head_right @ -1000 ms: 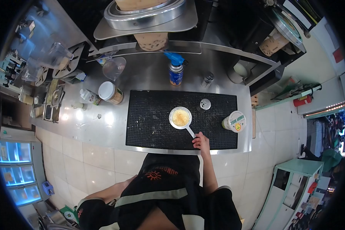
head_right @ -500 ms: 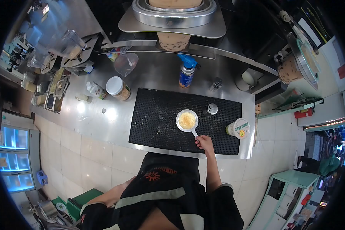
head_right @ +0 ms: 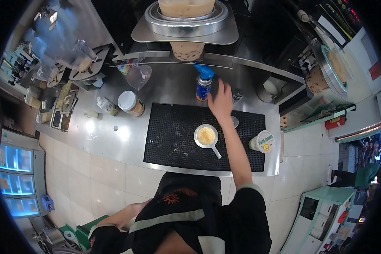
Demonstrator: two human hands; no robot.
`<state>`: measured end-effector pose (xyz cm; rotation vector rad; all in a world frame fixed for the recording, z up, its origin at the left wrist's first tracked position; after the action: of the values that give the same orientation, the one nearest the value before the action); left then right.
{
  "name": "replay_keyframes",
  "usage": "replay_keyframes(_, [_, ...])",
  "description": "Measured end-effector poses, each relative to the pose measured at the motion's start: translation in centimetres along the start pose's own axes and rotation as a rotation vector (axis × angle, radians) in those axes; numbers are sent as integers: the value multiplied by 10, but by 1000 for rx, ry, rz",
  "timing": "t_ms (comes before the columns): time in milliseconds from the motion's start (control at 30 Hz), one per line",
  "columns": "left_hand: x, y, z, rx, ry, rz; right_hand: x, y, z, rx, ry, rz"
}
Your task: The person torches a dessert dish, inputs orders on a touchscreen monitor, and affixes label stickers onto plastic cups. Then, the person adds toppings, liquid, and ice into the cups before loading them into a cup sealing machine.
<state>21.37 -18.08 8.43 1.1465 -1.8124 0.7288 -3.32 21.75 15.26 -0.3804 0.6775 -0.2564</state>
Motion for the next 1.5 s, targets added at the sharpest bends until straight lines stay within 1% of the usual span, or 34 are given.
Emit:
replay_keyframes(33, [-18,-1,23,-279,-34,1,-22,-6,-5,91,26,7])
replay_keyframes(100, [-46,-2,64,-837,-98,-11,-56,-2,-28,162,-218,-44])
replay_keyframes(133, [4,42,35,-1375,163,-17,-66,-3,-36,160,-302,-34])
replay_keyframes(167, [-2,54,42,-1494,365,-95,-75,-4,-43,159,-386,-21])
replay_keyframes(200, [24,80,19,-1532,441,-323,-79,-7,-48,160,-471,-3])
replay_keyframes(233, [30,98,15,-1537,505,-654,-75,-17,-52,80,-416,69])
replay_keyframes(267, [29,115,13,-1385,593,-790,-73,-35,-44,65,-482,51])
replay_keyframes(300, [27,136,5,-1219,675,-925,-72,-50,-37,24,-486,58])
replay_keyframes(367, [34,174,-18,-987,677,-1212,-67,-75,-22,-85,-481,76])
replay_keyframes(433, [47,202,-52,-997,946,-1420,-64,-101,8,-209,-711,-60])
replay_keyframes(467, [47,215,-64,-938,992,-1508,-62,-111,23,-270,-820,-131])
replay_keyframes(500, [50,225,-78,-854,982,-1600,-58,-117,33,-304,-879,-145])
replay_keyframes(533, [51,233,-87,-689,751,-1613,-51,-121,42,-288,-679,9])
replay_keyframes(600, [54,230,-118,-624,561,-1484,-38,-130,68,-135,-370,210])
replay_keyframes(667, [51,227,-134,-636,463,-1488,-33,-126,90,125,-214,505])
replay_keyframes(700, [50,225,-140,-643,415,-1488,-32,-111,94,136,-234,417])
replay_keyframes(767, [59,219,-156,-700,344,-1434,-28,-90,109,61,-151,416])
replay_keyframes(833, [54,218,-166,-752,289,-1401,-21,-82,132,-14,-137,277])
replay_keyframes(867, [50,216,-173,-744,248,-1460,-15,-78,141,-53,-133,206])
replay_keyframes(933, [40,211,-186,-716,166,-1447,4,-58,140,-489,-185,-22])
replay_keyframes(967, [39,207,-193,-723,139,-1474,14,-47,137,-701,-215,-143])
replay_keyframes(1000, [29,203,-197,-760,146,-1518,25,-39,132,-961,-435,-335])
replay_keyframes(1067, [20,194,-202,-864,106,-1468,50,-26,131,-1423,-714,-730])
replay_keyframes(1100, [16,189,-204,-893,40,-1521,57,-23,133,-1421,-756,-718])
replay_keyframes(1167, [3,183,-201,-1121,18,-1352,71,-16,137,-1414,-831,-706])
replay_keyframes(1200, [3,179,-199,-1234,1,-1259,83,-9,135,-1370,-892,-748])
replay_keyframes(1233, [9,177,-198,-1463,89,-1186,96,0,131,-1324,-950,-791])
replay_keyframes(1267, [9,178,-198,-1573,104,-1157,105,6,131,-1274,-1006,-833])
replay_keyframes(1300, [8,181,-198,-1683,119,-1128,110,-6,138,-1143,-1003,-842])
replay_keyframes(1333, [8,182,-199,-1794,136,-1097,123,2,132,-1061,-1067,-809])
replay_keyframes(1367, [13,183,-201,-1658,161,-1131,136,6,128,-1011,-1082,-820])
replay_keyframes(1400, [16,183,-205,-1559,207,-1362,148,11,124,-959,-1098,-830])
replay_keyframes(1467, [22,181,-213,-1303,304,-1801,171,32,108,-991,-1108,-818])
replay_keyframes(1500, [23,180,-219,-1243,354,-1924,174,28,110,-1047,-1044,-953])
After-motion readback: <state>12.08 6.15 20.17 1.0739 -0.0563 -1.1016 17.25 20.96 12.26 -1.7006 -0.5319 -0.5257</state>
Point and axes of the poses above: each hand's wrist, its own x-axis away from the middle knuckle, its own z-axis out of the back of the hand, y = z × x, the point moved 3 cm from there along -x, towards the middle knuckle, and after that the axes turned 1 degree about -y, right-handed, at the moved point
